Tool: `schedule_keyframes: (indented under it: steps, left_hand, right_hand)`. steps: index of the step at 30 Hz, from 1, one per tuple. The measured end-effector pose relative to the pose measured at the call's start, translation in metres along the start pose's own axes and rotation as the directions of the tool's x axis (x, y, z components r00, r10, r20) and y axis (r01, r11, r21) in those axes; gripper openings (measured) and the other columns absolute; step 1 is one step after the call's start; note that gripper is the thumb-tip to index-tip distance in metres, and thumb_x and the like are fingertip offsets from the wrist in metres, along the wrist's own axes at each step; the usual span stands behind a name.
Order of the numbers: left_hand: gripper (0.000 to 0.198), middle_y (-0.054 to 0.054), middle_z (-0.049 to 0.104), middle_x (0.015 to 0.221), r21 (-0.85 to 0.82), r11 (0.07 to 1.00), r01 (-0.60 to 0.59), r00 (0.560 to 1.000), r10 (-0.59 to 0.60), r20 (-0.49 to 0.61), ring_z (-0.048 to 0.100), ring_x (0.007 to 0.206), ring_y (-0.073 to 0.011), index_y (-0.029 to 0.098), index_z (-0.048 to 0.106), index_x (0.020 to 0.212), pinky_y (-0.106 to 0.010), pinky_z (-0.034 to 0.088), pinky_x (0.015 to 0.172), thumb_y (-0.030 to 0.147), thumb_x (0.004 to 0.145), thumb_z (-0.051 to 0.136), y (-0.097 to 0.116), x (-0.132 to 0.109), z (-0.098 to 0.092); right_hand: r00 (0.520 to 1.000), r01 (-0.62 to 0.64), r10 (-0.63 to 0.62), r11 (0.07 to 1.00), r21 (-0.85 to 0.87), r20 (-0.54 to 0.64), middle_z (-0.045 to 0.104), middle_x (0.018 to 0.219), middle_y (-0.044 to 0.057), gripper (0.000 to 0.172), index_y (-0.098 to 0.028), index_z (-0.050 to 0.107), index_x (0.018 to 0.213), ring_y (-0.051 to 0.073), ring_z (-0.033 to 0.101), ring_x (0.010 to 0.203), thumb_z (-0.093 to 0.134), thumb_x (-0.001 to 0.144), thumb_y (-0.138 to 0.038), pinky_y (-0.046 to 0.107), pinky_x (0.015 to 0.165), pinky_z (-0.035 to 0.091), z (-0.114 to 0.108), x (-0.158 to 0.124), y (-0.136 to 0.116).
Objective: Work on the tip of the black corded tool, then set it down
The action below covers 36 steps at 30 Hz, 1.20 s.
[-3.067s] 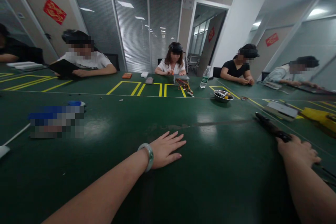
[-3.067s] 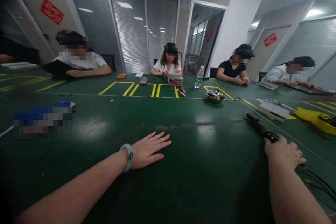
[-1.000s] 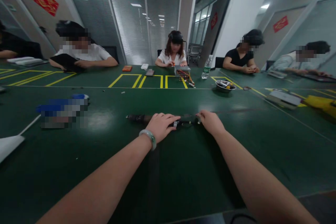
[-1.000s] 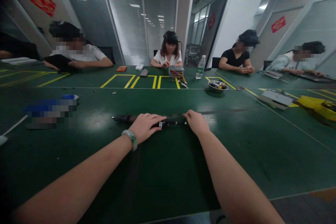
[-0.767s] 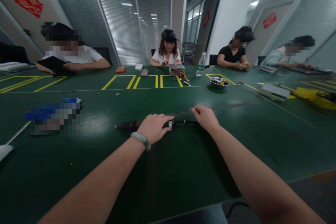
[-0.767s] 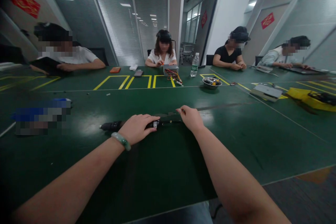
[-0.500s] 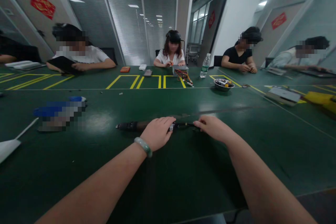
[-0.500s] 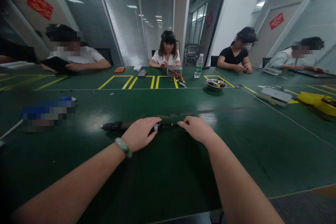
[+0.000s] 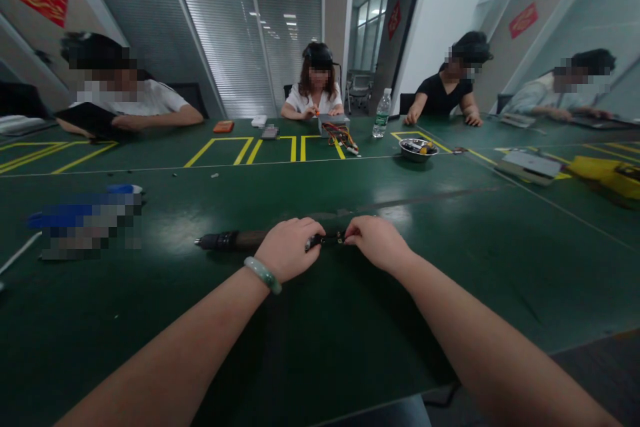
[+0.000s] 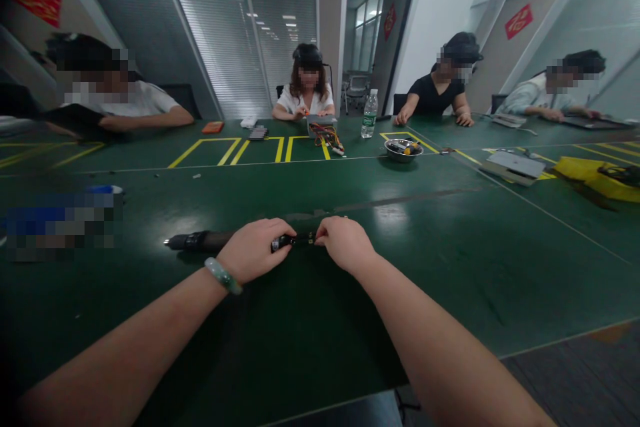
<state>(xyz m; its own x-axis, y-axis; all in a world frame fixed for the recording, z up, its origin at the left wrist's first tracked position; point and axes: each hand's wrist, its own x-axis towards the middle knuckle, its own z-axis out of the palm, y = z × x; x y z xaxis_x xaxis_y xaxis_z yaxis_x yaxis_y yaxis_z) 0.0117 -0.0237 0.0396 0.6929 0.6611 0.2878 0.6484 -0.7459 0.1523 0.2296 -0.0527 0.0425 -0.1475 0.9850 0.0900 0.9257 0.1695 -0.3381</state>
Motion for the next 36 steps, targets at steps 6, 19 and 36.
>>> schedule_keyframes:
  steps: [6, 19, 36]
  left_hand:
    - [0.019, -0.003, 0.062, 0.097, -0.002, 1.000, 0.026, 1.000, -0.026, -0.011, 0.058, 0.086, -0.0191, 0.023, 0.062, 0.098, -0.035, 0.046, 0.080, 0.030, 0.082, 0.054, -0.001, -0.004, -0.002]
    - [0.013, -0.003, 0.062, 0.100, 0.060, 0.998, -0.021, 0.999, 0.023, -0.033, 0.057, 0.094, -0.0206, 0.022, 0.059, 0.092, -0.036, 0.044, 0.083, 0.032, 0.084, 0.056, 0.002, 0.002, 0.006]
    - [0.016, -0.002, 0.065, 0.095, -0.050, 0.999, 0.021, 0.999, -0.022, -0.025, 0.060, 0.089, -0.0174, 0.021, 0.060, 0.096, -0.033, 0.047, 0.081, 0.032, 0.085, 0.054, -0.003, 0.000, 0.011]
  right_hand:
    - [0.968, 0.153, -0.138, 0.986, 0.060, -0.210, 0.064, 0.087, 0.001, 0.005, -0.020, 0.064, 0.082, 0.015, 0.057, 0.081, 0.064, 0.082, -0.025, 0.028, 0.072, 0.040, 0.015, 0.004, -0.008]
    - [0.963, 0.226, -0.220, 0.974, 0.021, -0.152, 0.062, 0.078, -0.001, 0.004, -0.021, 0.064, 0.078, 0.013, 0.055, 0.073, 0.067, 0.077, -0.025, 0.026, 0.066, 0.037, 0.014, 0.004, -0.007]
    - [0.965, 0.231, -0.204, 0.959, 0.167, -0.163, 0.063, 0.079, -0.002, 0.008, -0.021, 0.066, 0.080, 0.010, 0.056, 0.070, 0.067, 0.077, -0.028, 0.023, 0.065, 0.039, 0.018, 0.003, -0.003]
